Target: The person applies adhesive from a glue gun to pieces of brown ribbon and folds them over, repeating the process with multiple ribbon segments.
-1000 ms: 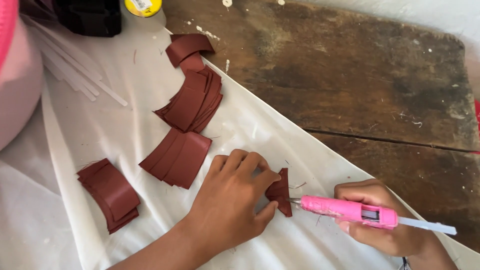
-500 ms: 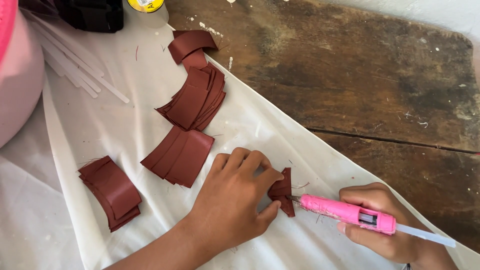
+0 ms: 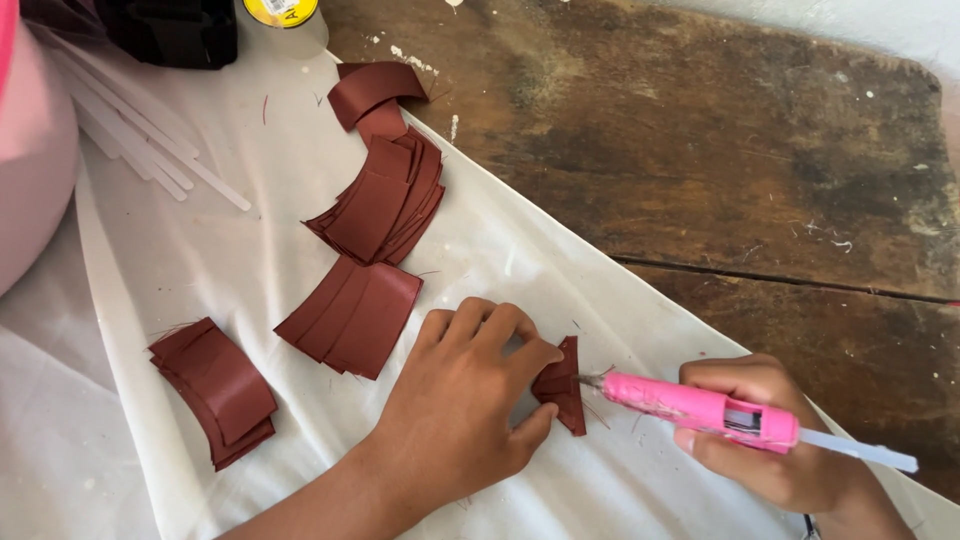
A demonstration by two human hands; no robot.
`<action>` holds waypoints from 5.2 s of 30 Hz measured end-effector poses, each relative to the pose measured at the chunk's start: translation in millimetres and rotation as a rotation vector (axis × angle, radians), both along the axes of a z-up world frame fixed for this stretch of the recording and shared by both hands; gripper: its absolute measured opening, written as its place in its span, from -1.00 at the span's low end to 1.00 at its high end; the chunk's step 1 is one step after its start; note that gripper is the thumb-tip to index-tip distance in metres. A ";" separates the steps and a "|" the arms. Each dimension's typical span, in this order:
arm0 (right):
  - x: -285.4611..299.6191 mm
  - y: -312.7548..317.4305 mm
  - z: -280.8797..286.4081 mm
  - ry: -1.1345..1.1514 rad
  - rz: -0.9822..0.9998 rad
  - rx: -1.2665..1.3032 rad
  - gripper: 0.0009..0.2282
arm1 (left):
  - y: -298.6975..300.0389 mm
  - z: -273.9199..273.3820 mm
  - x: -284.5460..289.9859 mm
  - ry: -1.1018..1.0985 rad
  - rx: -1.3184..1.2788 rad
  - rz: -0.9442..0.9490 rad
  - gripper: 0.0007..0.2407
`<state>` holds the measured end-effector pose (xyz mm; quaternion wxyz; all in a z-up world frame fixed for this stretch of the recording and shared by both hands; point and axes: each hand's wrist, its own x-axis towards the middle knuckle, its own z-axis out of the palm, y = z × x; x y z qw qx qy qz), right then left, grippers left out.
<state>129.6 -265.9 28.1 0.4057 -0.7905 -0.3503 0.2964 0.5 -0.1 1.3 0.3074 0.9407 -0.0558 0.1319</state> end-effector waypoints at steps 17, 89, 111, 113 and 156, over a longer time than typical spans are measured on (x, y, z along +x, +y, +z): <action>-1.0 -0.5 3.2 0.133 -0.001 0.040 -0.68 | 0.4 -0.4 -0.2 -0.008 0.011 -0.002 -0.76; -47.4 71.3 -16.1 -0.478 -0.241 0.061 -0.84 | -6.8 -7.4 3.6 0.038 -0.153 0.106 -0.79; -35.2 75.2 7.4 -0.543 -0.114 0.195 -0.93 | -5.2 -13.0 2.9 -0.020 -0.129 0.078 -0.73; -28.8 81.8 6.5 -0.552 -0.074 0.193 -0.89 | -6.3 -12.2 1.7 -0.105 -0.036 0.066 -0.74; -15.7 67.4 -3.9 -0.450 0.081 0.058 -0.66 | -14.9 -2.6 -7.8 -0.116 0.211 0.143 -0.68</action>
